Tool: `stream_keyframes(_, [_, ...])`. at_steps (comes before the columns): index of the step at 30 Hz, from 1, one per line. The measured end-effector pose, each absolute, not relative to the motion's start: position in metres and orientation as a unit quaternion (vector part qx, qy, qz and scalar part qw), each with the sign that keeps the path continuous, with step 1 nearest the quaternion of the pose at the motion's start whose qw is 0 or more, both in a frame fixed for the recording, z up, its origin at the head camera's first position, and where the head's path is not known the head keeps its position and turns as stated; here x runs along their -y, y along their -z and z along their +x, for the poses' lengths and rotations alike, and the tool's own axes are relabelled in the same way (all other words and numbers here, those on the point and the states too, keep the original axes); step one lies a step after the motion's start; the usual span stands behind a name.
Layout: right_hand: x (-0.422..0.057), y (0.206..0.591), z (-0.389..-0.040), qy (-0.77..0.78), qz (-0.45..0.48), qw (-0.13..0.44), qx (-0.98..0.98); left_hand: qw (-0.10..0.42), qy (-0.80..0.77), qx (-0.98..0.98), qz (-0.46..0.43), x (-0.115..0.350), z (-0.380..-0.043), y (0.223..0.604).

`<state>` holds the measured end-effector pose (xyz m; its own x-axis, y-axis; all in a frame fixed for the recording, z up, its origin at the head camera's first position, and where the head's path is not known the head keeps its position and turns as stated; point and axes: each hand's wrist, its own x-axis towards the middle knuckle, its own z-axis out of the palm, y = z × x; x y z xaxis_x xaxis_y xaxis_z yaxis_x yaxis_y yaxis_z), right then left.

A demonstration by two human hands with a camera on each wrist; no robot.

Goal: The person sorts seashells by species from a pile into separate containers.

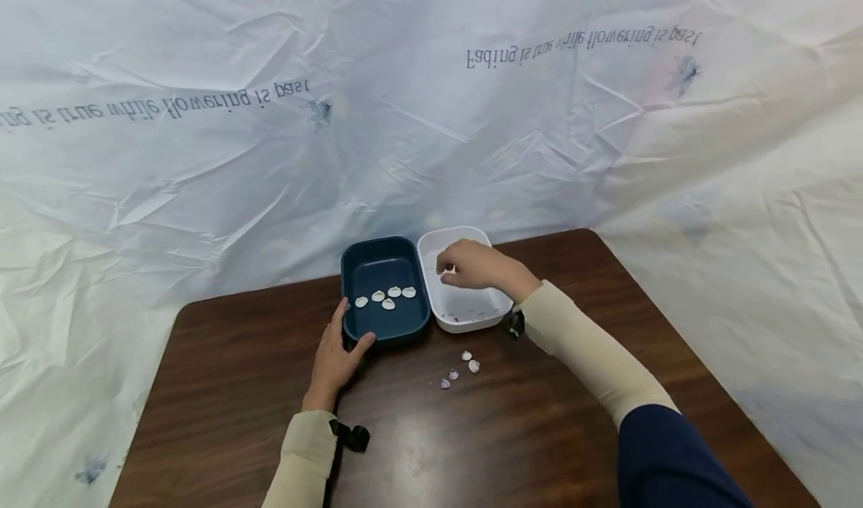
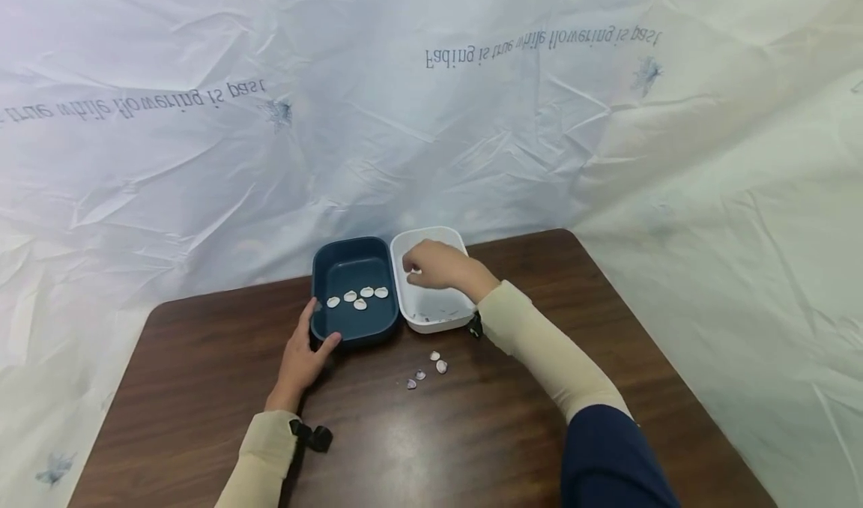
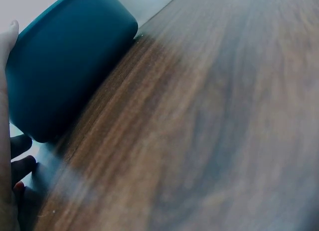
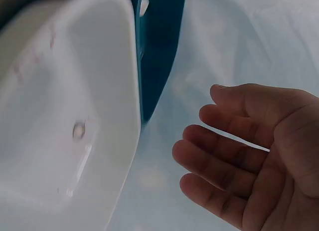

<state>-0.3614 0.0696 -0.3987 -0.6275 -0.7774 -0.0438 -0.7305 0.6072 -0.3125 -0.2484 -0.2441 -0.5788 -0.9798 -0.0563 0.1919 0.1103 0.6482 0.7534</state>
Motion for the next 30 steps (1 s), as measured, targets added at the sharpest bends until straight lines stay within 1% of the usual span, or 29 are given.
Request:
stream_keyframes(6, [-0.073, 0.411, -0.322, 0.149, -0.449, 0.093, -0.876, 0.104, 0.425, 0.899, -0.014, 0.244, -0.247, 0.578])
stream_keyframes(11, [-0.073, 0.431, -0.3, 0.147, -0.45, 0.107, -0.874, 0.103, 0.422, 0.901, -0.012, 0.244, -0.249, 0.579])
stream_keyframes(19, [-0.076, 0.467, -0.275, 0.139, -0.486, 0.126, -0.854, 0.104, 0.42, 0.901, -0.015, 0.243, -0.249, 0.58])
stream_keyframes(30, [-0.073, 0.497, -0.257, 0.104, -0.484, 0.112, -0.861, 0.101, 0.418, 0.903, -0.015, 0.245, -0.25, 0.58])
